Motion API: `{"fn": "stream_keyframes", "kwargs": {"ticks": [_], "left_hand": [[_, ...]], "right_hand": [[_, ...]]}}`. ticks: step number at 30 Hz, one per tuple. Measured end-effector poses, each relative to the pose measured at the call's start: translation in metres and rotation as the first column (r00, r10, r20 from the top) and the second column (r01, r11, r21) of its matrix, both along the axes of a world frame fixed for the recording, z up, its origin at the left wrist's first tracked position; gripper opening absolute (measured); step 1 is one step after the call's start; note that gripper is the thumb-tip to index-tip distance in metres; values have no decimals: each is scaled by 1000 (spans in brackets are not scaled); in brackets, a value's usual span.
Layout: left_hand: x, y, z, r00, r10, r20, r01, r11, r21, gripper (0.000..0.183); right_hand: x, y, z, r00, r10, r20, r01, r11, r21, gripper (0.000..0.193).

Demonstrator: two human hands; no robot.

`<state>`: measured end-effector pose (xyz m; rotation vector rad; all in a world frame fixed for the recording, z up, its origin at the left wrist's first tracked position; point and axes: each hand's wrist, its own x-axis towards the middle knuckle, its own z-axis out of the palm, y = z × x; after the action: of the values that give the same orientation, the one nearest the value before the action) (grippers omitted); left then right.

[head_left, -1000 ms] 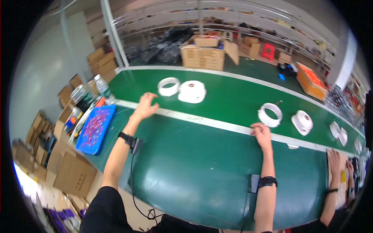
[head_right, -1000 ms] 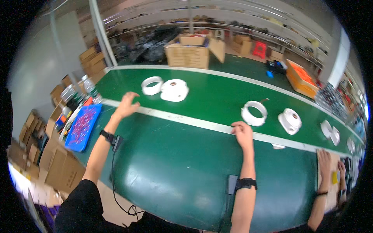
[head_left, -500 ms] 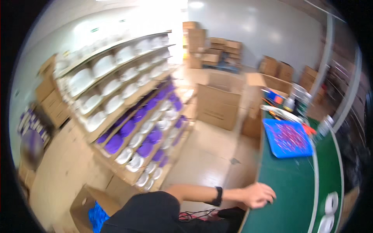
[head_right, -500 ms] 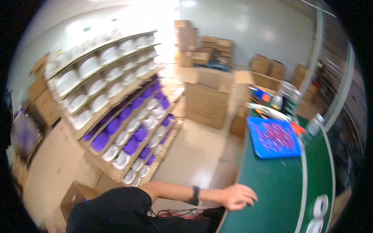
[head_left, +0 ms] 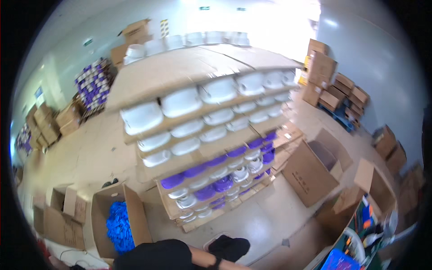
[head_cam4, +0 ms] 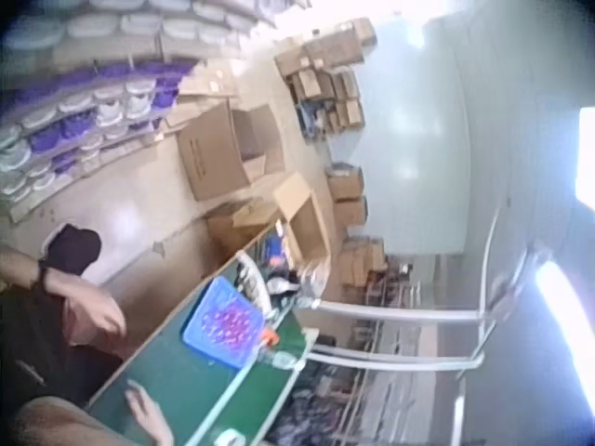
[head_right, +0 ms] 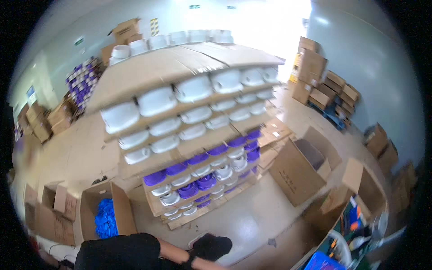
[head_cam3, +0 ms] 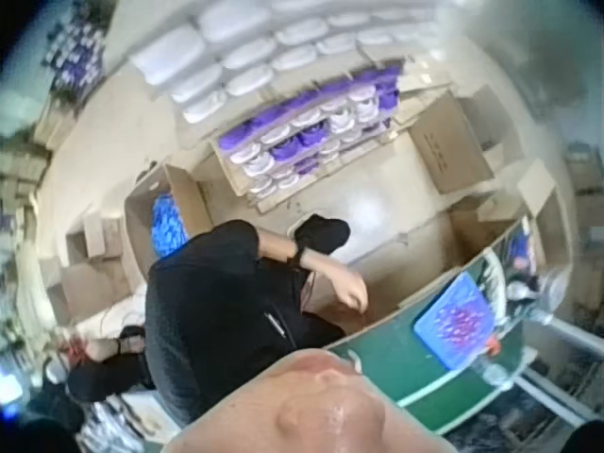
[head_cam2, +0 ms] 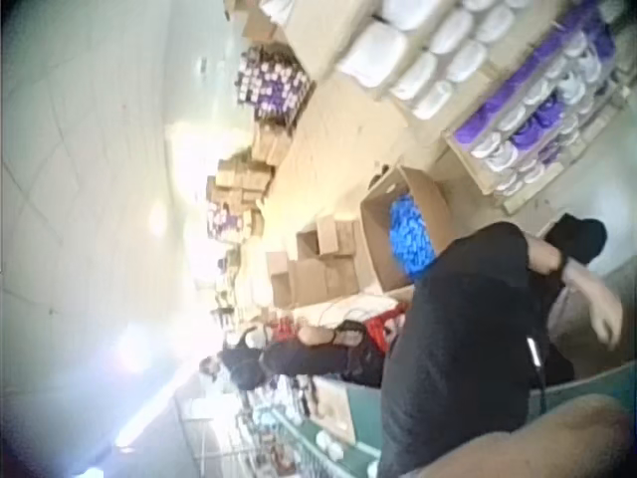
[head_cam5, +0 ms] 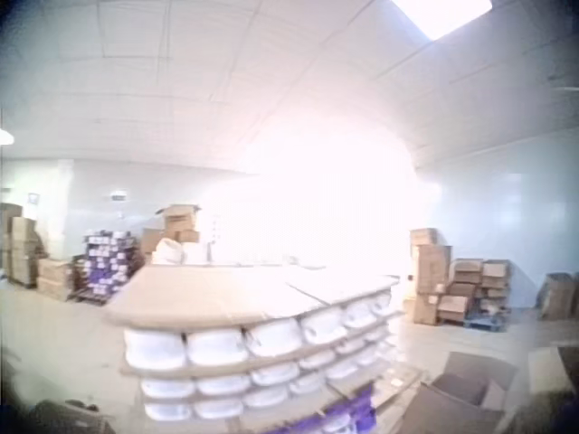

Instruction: Assemble white plastic housing components and organize them on a table and pallet.

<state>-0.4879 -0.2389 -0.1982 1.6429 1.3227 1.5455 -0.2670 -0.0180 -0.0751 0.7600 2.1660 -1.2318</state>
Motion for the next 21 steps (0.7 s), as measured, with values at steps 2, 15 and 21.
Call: {"fn": "stream_keyframes", "kwargs": {"ticks": [2,15,21], "left_hand": [[-63,-65,19,983,171,-65,-183,935,-303,28],[31,-441,-71,-280,680,-677,71,-689,-721,34],[139,-511,2,-252,466,-848,-420,-842,-338,28]], "right_hand": [[-42,-9,60,994,48,96,-47,999,-13,34],[-354,-1,25,781,615,-111,-623,780,-61,32],[-492,-74,131,435,864,-252,-893,450,-1,25]]}}
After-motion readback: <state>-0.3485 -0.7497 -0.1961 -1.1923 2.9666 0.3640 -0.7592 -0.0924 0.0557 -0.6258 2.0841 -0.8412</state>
